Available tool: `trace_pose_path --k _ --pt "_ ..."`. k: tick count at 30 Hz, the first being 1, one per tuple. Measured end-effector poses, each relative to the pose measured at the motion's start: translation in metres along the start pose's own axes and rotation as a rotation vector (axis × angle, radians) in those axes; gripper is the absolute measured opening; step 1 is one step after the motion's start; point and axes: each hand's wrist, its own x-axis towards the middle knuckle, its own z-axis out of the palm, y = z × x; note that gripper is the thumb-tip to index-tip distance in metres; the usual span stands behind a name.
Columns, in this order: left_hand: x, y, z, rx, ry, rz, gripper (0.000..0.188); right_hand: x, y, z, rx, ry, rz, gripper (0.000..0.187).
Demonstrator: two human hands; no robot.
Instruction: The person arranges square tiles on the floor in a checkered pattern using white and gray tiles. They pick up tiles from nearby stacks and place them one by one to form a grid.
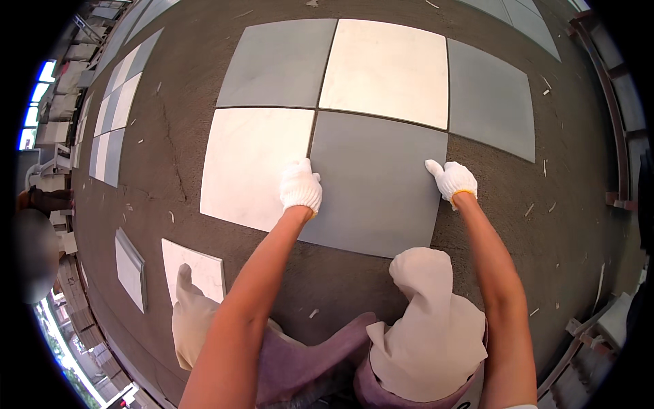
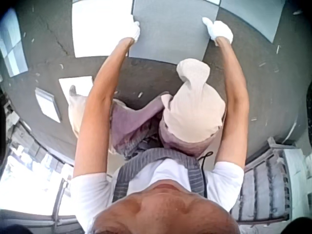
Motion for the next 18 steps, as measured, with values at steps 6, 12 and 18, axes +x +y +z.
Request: trace_pose_path --k 6,12,18 --pt "0.056 -0.013 -0.069 0.058 -0.676 0.317 0.046 -0.020 -0.021 -0.024 -0.555 0.189 -0.258 0.059" --pt "0.040 -0.148 -0.208 -0.256 -0.341 0.104 0.051 -0.066 -0.133 -0.048 -0.396 0.303 -0.832 0.043" --pt "-0.087 -0.390 -0.189 0.046 -0.248 -0.338 0.049 -0.110 -0.266 -0.084 -0.031 0.043 -0.932 0.038"
